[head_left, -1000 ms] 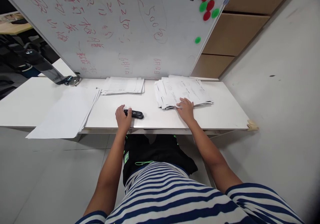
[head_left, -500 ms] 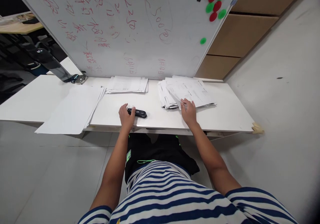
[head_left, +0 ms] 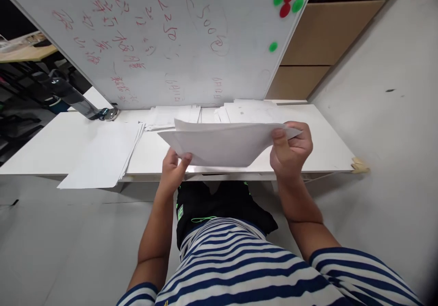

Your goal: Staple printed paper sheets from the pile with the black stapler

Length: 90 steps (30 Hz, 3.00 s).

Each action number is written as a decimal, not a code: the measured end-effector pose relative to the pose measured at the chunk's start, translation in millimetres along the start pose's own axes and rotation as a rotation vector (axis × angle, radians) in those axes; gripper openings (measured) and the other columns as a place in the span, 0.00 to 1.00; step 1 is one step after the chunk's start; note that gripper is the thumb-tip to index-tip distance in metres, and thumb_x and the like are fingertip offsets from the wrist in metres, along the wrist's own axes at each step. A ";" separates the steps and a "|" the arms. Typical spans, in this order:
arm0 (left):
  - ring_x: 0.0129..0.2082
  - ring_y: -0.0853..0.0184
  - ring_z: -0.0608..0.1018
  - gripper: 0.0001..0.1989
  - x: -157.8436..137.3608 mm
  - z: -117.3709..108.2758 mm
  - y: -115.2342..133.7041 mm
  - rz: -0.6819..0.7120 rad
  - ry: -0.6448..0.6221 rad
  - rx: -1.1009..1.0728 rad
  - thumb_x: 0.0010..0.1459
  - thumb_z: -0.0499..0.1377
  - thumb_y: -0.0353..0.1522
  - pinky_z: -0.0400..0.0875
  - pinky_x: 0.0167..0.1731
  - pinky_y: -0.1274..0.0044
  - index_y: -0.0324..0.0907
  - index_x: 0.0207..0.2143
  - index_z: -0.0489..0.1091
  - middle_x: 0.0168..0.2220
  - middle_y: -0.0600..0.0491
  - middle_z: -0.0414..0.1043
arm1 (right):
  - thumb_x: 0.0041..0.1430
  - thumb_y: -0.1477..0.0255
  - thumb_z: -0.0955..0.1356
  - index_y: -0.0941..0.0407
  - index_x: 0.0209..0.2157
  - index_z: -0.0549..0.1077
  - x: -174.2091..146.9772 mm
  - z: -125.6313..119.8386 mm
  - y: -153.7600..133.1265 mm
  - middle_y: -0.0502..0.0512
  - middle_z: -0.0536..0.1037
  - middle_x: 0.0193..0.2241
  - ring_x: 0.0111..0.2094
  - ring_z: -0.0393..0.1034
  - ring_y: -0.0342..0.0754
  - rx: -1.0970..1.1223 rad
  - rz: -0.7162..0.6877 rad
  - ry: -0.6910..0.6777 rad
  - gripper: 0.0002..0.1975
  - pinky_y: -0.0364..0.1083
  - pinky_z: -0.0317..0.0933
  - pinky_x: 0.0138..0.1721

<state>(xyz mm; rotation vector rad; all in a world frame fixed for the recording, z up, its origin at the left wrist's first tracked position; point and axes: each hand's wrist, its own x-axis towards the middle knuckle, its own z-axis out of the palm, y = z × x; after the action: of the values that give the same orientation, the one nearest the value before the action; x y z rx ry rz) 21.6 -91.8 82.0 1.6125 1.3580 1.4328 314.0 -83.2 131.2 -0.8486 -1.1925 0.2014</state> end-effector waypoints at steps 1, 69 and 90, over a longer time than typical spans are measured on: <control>0.48 0.57 0.80 0.26 -2.3 3.2 6.6 -0.033 -0.021 -0.041 0.59 0.61 0.53 0.75 0.47 0.69 0.42 0.47 0.74 0.45 0.46 0.78 | 0.64 0.59 0.70 0.49 0.39 0.72 3.2 1.8 0.8 0.48 0.70 0.29 0.32 0.74 0.47 -0.003 -0.013 0.015 0.10 0.49 0.73 0.32; 0.56 0.50 0.78 0.26 20.1 82.0 -39.7 -0.251 -0.178 -0.162 0.53 0.68 0.46 0.71 0.58 0.59 0.38 0.47 0.77 0.49 0.41 0.80 | 0.59 0.54 0.70 0.54 0.51 0.72 -86.8 -17.0 78.0 0.57 0.80 0.45 0.47 0.74 0.52 -0.123 0.671 -0.175 0.24 0.53 0.66 0.52; 0.63 0.53 0.71 0.32 -39.3 90.5 -13.0 -0.152 -0.284 0.012 0.62 0.61 0.45 0.67 0.62 0.59 0.46 0.65 0.58 0.63 0.42 0.67 | 0.51 0.56 0.75 0.57 0.40 0.78 -132.9 -46.4 56.1 0.60 0.84 0.43 0.48 0.78 0.57 -0.085 1.013 0.023 0.21 0.55 0.70 0.54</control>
<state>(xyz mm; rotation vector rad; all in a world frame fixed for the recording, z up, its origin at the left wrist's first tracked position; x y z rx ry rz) 107.3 -106.7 33.6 1.6119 1.2938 1.0642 318.4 -140.7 -9.0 -1.4717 -0.6576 0.9590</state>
